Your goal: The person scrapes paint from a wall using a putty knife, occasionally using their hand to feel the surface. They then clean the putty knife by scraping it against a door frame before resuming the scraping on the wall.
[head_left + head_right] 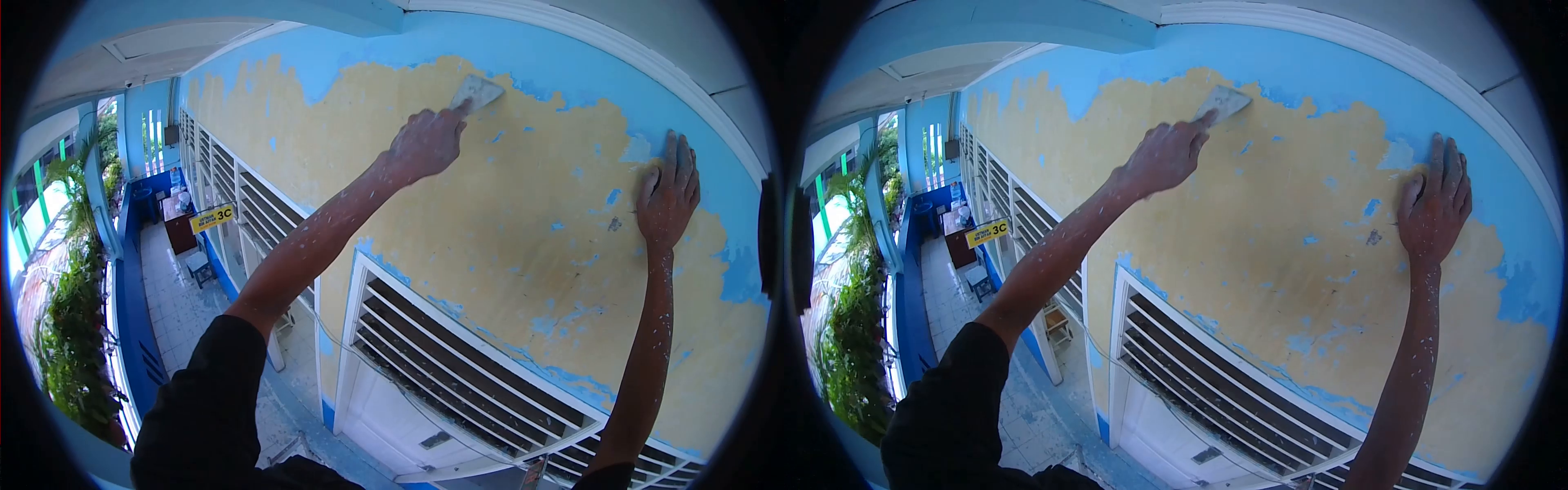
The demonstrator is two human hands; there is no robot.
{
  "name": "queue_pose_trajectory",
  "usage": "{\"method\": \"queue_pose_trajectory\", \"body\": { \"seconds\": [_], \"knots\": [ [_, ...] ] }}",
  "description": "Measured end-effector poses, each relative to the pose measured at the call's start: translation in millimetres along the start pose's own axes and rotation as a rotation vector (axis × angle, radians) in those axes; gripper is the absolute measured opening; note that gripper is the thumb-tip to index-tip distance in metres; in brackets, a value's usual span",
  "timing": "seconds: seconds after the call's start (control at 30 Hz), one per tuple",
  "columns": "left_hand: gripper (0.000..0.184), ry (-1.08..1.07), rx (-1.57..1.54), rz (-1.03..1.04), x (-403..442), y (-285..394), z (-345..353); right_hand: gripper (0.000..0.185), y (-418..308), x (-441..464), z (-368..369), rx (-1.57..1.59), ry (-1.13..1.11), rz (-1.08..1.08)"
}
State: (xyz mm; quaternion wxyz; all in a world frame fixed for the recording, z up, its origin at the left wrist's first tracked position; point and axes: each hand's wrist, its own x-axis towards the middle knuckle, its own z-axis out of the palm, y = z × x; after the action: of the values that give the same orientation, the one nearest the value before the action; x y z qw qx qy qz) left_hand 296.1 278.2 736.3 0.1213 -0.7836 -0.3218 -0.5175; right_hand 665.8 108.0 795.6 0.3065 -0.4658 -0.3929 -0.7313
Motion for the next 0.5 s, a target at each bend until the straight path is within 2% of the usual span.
{"method": "queue_pose_trajectory", "body": {
  "seconds": [0.07,0.17,0.27,0.37,0.5],
  "knots": [
    [0.037,-0.002,-0.047,-0.063,15.0,1.7,0.4,0.064,-1.0,-0.1,-0.6,0.010,0.005,-0.001],
    [0.035,0.073,0.015,0.069,4.4,9.3,4.1,0.065,-0.4,-0.8,0.6,0.019,0.007,-0.005],
    [0.033,-0.087,-0.064,-0.093,6.9,23.1,-9.5,0.064,1.4,-0.4,-0.2,0.014,0.003,0.002],
    [0.031,0.013,-0.015,-0.053,15.8,17.7,0.6,0.064,0.9,-1.1,1.7,0.017,0.014,-0.003],
    [0.032,-0.047,-0.097,-0.058,9.7,24.3,-8.9,0.063,0.7,-0.4,0.4,0.015,0.013,0.002]
  ]
}}
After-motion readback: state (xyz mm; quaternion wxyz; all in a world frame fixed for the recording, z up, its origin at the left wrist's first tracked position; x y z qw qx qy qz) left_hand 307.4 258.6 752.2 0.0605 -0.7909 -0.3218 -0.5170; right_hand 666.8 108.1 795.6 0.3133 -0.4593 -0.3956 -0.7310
